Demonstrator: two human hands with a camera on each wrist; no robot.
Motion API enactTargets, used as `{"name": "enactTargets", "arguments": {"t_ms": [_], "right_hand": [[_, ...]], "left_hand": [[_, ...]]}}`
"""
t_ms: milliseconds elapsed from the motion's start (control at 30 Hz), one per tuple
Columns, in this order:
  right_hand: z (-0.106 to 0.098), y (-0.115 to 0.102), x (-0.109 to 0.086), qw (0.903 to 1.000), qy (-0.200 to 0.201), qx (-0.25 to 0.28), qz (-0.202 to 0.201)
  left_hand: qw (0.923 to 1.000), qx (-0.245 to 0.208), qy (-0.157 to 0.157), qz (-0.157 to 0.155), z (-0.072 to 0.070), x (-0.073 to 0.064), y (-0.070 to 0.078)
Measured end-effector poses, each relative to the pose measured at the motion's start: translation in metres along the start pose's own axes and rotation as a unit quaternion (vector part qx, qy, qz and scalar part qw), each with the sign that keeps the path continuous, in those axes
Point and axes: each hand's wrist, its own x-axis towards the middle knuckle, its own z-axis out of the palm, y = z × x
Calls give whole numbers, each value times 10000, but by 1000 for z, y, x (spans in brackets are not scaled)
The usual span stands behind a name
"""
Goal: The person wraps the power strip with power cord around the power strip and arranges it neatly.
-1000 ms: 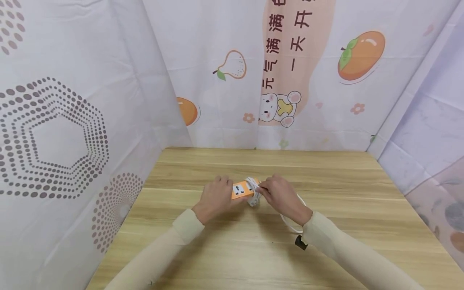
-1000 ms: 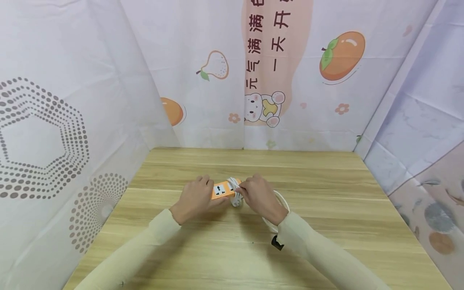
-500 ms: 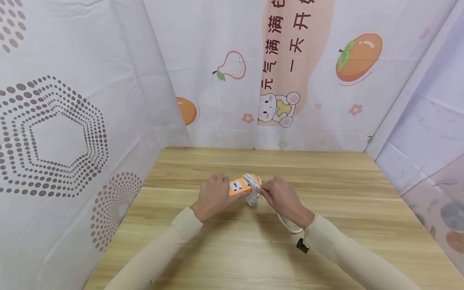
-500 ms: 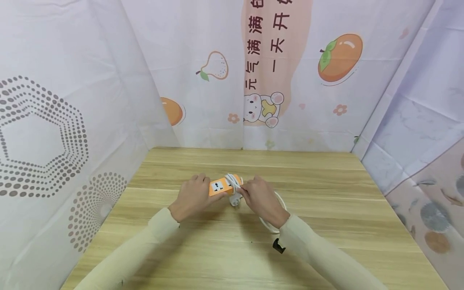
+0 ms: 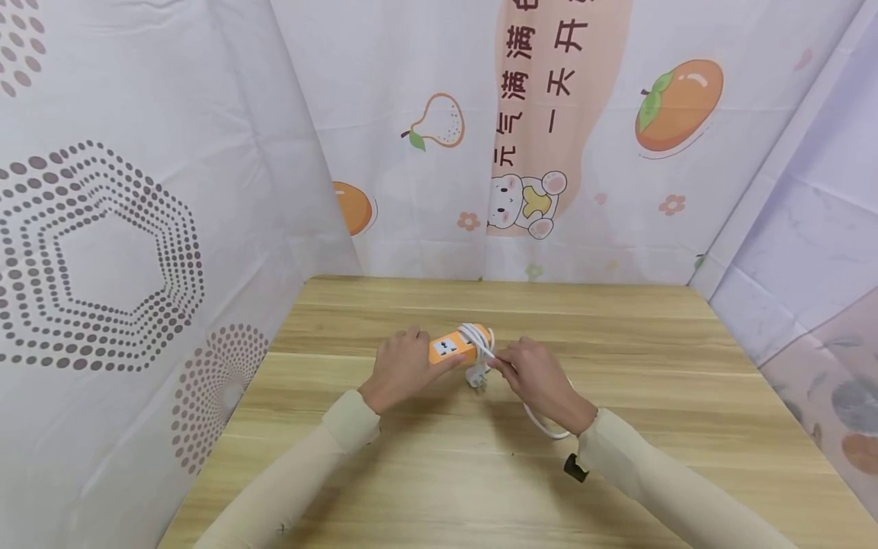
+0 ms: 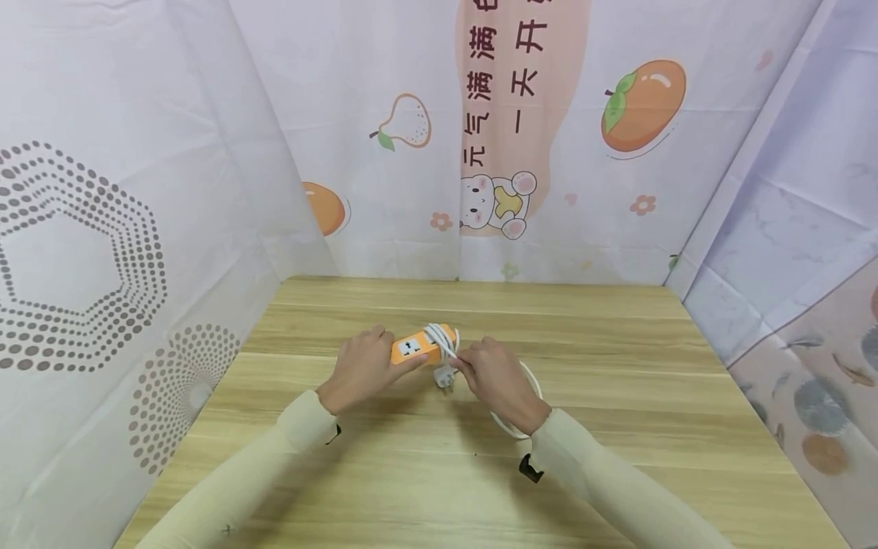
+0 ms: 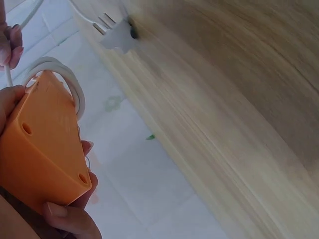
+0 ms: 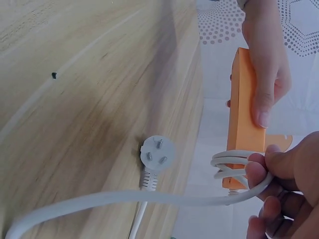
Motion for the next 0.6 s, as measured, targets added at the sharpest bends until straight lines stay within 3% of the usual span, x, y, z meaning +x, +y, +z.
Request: {"name": "enactTargets", "arguments": {"t_ms": [300, 500, 600], "right_hand": [[3, -1, -5, 9995, -222, 203, 101], [7, 0, -11, 9972, -433, 466, 398], [8, 1, -12, 9970, -383, 518, 435]], "left_hand": [[9963, -767, -272, -288, -2, 1, 0], [9851, -1593, -347, -542, -2, 1, -1], [9813, -1799, -363, -572, -3, 2, -1]]}}
